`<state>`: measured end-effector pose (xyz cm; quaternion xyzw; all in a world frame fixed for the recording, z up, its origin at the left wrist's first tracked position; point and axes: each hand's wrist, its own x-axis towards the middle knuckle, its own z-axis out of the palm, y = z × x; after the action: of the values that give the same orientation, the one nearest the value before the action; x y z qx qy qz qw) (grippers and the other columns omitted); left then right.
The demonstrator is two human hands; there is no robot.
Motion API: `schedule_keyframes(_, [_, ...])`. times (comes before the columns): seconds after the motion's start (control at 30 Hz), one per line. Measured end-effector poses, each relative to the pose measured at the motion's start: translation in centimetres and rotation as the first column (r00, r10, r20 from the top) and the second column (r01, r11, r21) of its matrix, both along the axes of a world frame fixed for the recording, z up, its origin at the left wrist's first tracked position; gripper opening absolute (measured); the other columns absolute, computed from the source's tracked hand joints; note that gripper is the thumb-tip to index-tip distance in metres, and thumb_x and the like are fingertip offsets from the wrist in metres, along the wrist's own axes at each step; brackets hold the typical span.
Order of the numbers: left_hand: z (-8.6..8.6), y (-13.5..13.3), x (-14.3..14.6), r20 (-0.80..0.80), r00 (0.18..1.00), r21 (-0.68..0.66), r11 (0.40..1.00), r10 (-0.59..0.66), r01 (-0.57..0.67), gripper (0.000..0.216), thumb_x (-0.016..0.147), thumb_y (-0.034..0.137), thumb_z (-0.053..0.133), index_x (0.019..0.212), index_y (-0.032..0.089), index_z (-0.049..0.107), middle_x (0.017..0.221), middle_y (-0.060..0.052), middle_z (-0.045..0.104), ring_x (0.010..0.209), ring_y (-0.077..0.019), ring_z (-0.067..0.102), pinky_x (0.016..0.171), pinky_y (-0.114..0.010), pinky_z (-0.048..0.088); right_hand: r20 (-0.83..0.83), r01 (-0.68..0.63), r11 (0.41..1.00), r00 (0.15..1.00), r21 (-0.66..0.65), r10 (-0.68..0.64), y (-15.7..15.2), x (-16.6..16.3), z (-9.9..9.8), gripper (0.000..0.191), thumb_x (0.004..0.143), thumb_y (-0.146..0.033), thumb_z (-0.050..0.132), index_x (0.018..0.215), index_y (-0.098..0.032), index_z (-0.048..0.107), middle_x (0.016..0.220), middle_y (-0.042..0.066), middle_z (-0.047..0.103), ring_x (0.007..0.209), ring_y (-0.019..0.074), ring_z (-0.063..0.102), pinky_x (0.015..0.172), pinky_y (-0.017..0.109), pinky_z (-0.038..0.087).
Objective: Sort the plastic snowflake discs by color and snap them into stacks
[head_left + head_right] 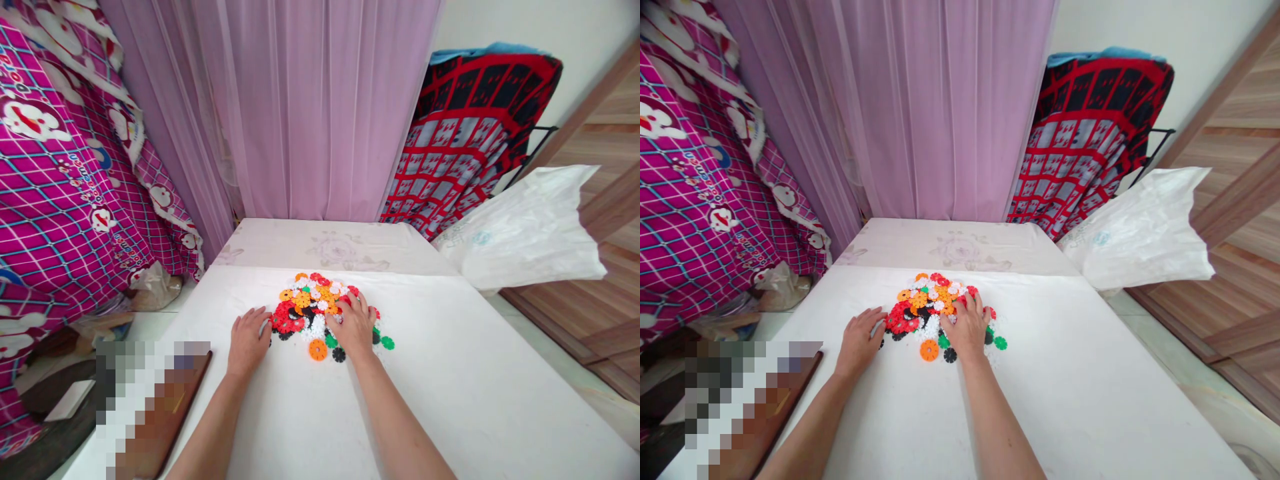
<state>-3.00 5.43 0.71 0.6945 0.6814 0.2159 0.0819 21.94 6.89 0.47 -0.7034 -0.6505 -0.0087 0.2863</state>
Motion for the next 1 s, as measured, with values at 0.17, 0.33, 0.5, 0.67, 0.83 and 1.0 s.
schedule_keyframes(0.17, [-0.1,0.1,0.0,-0.006,1.000,0.003,1.000,-0.002,0.002,0.035,0.091,0.032,0.043,0.116,0.026,0.067,0.135,-0.005,0.061,0.132,-0.0277,0.048,0.112,-0.053,0.032,-0.049,0.023,0.993,0.999,0.117,-0.017,-0.3,0.2,-0.5,0.022,0.074,-0.033,0.065,0.091,-0.021,0.068,0.134,0.011,0.058,0.134,0.0335,0.037,0.108,0.058,0.022])
schedule_keyframes(0.33, [-0.1,0.2,0.0,-0.008,1.000,0.008,1.000,-0.001,0.001,0.034,0.091,0.032,0.044,0.114,0.026,0.067,0.134,-0.004,0.061,0.132,-0.0275,0.048,0.112,-0.053,0.032,-0.014,0.036,0.977,0.999,0.212,-0.034,-2.3,1.0,-0.6,0.023,0.073,-0.033,0.065,0.092,-0.021,0.067,0.132,0.011,0.058,0.133,0.0347,0.038,0.109,0.058,0.022])
schedule_keyframes(0.5, [0.0,0.1,0.1,0.008,1.000,0.017,1.000,-0.005,0.005,0.033,0.091,0.031,0.044,0.113,0.026,0.067,0.134,-0.005,0.062,0.132,-0.0279,0.048,0.111,-0.054,0.032,-0.012,-0.084,0.972,0.996,0.220,0.089,-5.6,0.1,-0.3,0.021,0.073,-0.032,0.066,0.092,-0.023,0.067,0.135,0.009,0.056,0.137,0.0321,0.034,0.110,0.054,0.024])
schedule_keyframes(0.67, [0.2,0.0,0.1,0.022,1.000,0.011,1.000,-0.013,0.013,0.034,0.091,0.031,0.043,0.114,0.026,0.067,0.134,-0.005,0.062,0.132,-0.0277,0.048,0.112,-0.054,0.030,-0.017,-0.197,0.977,0.980,0.084,0.199,-7.6,-1.6,0.4,0.025,0.071,-0.030,0.066,0.095,-0.026,0.070,0.141,0.006,0.050,0.140,0.0322,0.028,0.113,0.053,0.018])
schedule_keyframes(0.83, [0.1,0.0,0.1,0.017,1.000,0.026,1.000,-0.012,0.012,0.033,0.091,0.031,0.044,0.113,0.027,0.068,0.134,-0.005,0.062,0.132,-0.0272,0.048,0.112,-0.053,0.031,-0.017,-0.209,0.977,0.978,0.035,0.209,-7.5,-1.7,0.4,0.026,0.072,-0.031,0.066,0.097,-0.026,0.070,0.143,0.006,0.049,0.142,0.0325,0.025,0.114,0.053,0.016])
schedule_keyframes(1.0, [0.2,-0.1,0.2,0.007,1.000,0.019,1.000,-0.012,0.012,0.033,0.091,0.031,0.043,0.113,0.027,0.068,0.134,-0.005,0.061,0.132,-0.0271,0.048,0.112,-0.053,0.031,-0.016,-0.219,0.976,0.976,0.021,0.219,-7.6,-1.6,0.3,0.025,0.073,-0.033,0.066,0.096,-0.027,0.070,0.141,0.006,0.050,0.141,0.0320,0.026,0.115,0.053,0.015])
